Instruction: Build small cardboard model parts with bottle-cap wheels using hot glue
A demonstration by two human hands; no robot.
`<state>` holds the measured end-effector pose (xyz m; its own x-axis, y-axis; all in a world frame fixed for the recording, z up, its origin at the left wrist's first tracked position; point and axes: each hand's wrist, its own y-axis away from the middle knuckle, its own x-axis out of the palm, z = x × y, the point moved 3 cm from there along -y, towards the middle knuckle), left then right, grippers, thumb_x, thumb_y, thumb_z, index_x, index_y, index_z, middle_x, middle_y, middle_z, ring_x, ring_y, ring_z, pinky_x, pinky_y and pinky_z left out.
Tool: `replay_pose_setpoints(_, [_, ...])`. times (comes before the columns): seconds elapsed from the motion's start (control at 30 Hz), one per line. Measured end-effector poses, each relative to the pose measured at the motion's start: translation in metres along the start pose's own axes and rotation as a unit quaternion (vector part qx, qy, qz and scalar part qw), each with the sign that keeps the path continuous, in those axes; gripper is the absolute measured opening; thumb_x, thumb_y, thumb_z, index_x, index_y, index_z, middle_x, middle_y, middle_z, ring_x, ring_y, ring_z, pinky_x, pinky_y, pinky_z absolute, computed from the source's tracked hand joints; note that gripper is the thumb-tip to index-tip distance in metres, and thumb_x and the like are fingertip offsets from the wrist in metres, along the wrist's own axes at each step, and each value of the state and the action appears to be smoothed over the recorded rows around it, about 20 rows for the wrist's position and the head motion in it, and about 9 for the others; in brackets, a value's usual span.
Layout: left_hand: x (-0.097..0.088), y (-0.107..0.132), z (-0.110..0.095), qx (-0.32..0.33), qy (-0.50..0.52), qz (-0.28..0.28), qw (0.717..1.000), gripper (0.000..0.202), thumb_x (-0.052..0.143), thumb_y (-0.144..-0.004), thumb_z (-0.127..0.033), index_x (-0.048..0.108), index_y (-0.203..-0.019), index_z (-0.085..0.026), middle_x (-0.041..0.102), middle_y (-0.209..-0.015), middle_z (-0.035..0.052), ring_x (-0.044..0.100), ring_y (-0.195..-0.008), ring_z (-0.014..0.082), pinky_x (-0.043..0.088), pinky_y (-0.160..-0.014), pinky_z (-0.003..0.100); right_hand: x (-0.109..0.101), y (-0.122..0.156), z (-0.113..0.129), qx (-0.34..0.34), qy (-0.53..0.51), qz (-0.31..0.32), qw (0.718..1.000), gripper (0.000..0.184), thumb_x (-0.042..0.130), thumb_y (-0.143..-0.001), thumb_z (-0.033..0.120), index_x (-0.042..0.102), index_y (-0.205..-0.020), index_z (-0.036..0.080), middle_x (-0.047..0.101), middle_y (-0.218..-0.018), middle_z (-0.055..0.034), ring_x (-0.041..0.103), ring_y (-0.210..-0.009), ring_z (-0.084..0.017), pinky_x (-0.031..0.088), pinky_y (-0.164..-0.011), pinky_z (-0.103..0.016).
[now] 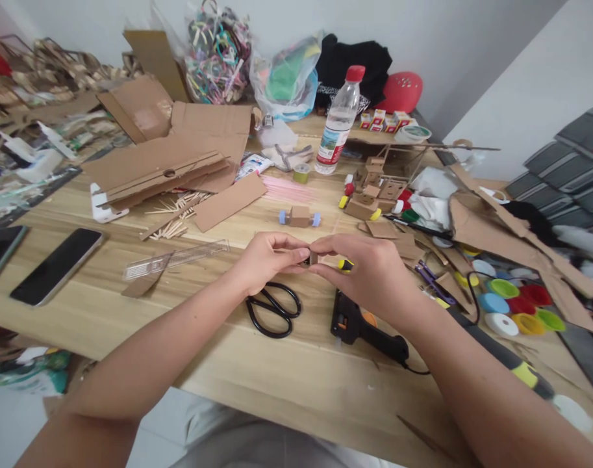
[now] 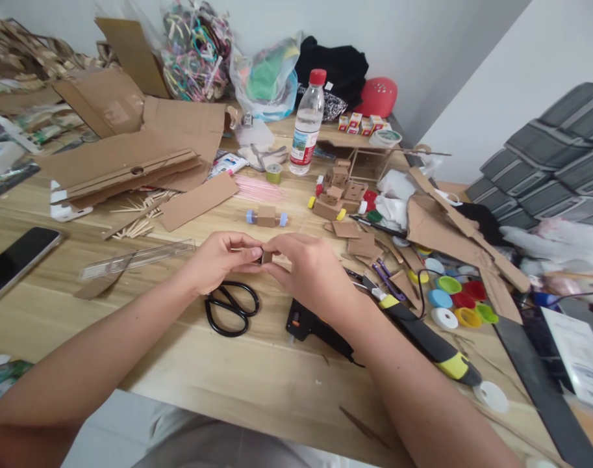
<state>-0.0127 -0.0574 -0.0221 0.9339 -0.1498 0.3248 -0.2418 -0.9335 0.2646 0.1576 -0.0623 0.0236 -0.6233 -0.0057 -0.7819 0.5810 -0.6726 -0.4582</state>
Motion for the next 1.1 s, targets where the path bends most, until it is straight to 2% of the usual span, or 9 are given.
replay_pose_setpoints(0.2, [-0.001, -0.001, 0.001, -0.002, -0.004, -0.007, 1.0, 0.04, 0.101, -0.045, -0.032, 0.078, -0.072, -0.014, 0.077, -0.075, 0.0006, 0.069, -0.068, 0.0118, 0.063, -0.075, 0.031, 0.005, -0.001, 0.0, -0.013, 0.021, 0.006, 1.0, 0.009, 0.069, -0.085, 0.014, 0.069, -0.091, 0.021, 0.079, -0.086, -0.0069, 0.074, -0.076, -0.023, 0.058, -0.069, -0.032])
replay_pose_setpoints(0.4, [-0.001, -0.003, 0.001, 0.004, -0.011, -0.021, 1.0, 0.037, 0.1, -0.05, -0.026, 0.075, -0.074, -0.012, 0.076, -0.075, 0.0005, 0.07, -0.069, 0.0127, 0.063, -0.075, 0.032, 0.006, -0.001, -0.001, -0.01, 0.026, 0.011, 1.0, 0.009, 0.065, -0.086, 0.015, 0.066, -0.091, 0.022, 0.077, -0.088, -0.0066, 0.072, -0.077, -0.022, 0.057, -0.069, -0.032])
replay_pose_setpoints(0.57, [-0.001, -0.003, 0.001, 0.009, -0.014, -0.019, 1.0, 0.037, 0.1, -0.052, -0.026, 0.071, -0.07, -0.012, 0.075, -0.075, 0.0003, 0.07, -0.07, 0.0129, 0.063, -0.075, 0.032, 0.006, -0.003, 0.0, -0.014, 0.015, 0.01, 1.0, 0.007, 0.062, -0.086, 0.017, 0.063, -0.089, 0.023, 0.075, -0.084, -0.0057, 0.07, -0.074, -0.021, 0.056, -0.067, -0.031])
replay_pose_setpoints(0.7, [0.0, -0.002, 0.0, 0.01, -0.015, -0.017, 1.0, 0.035, 0.099, -0.055, -0.028, 0.072, -0.071, -0.013, 0.074, -0.075, 0.0001, 0.069, -0.072, 0.0129, 0.062, -0.077, 0.032, 0.003, -0.005, -0.001, -0.011, -0.008, 0.0, 1.0, 0.008, 0.061, -0.085, 0.017, 0.063, -0.088, 0.024, 0.074, -0.081, -0.0044, 0.07, -0.072, -0.02, 0.058, -0.068, -0.032])
replay_pose_setpoints(0.87, [0.0, -0.002, -0.004, 0.013, 0.004, -0.008, 1.0, 0.032, 0.098, -0.058, -0.03, 0.074, -0.073, -0.013, 0.074, -0.075, -0.0002, 0.069, -0.074, 0.0125, 0.062, -0.08, 0.032, -0.004, -0.006, -0.007, 0.038, -0.073, -0.004, 0.997, 0.009, 0.069, -0.083, 0.02, 0.066, -0.088, 0.026, 0.076, -0.082, -0.0028, 0.071, -0.073, -0.021, 0.062, -0.072, -0.035])
replay_pose_setpoints(1.1, [0.0, -0.002, -0.003, -0.013, 0.036, 0.002, 0.999, 0.029, 0.098, -0.057, -0.023, 0.076, -0.075, -0.014, 0.073, -0.075, -0.0008, 0.069, -0.074, 0.0116, 0.061, -0.082, 0.032, -0.006, -0.004, -0.011, 0.045, -0.143, -0.014, 0.989, 0.01, 0.073, -0.085, 0.025, 0.069, -0.094, 0.025, 0.077, -0.087, -0.0034, 0.073, -0.076, -0.021, 0.064, -0.075, -0.037])
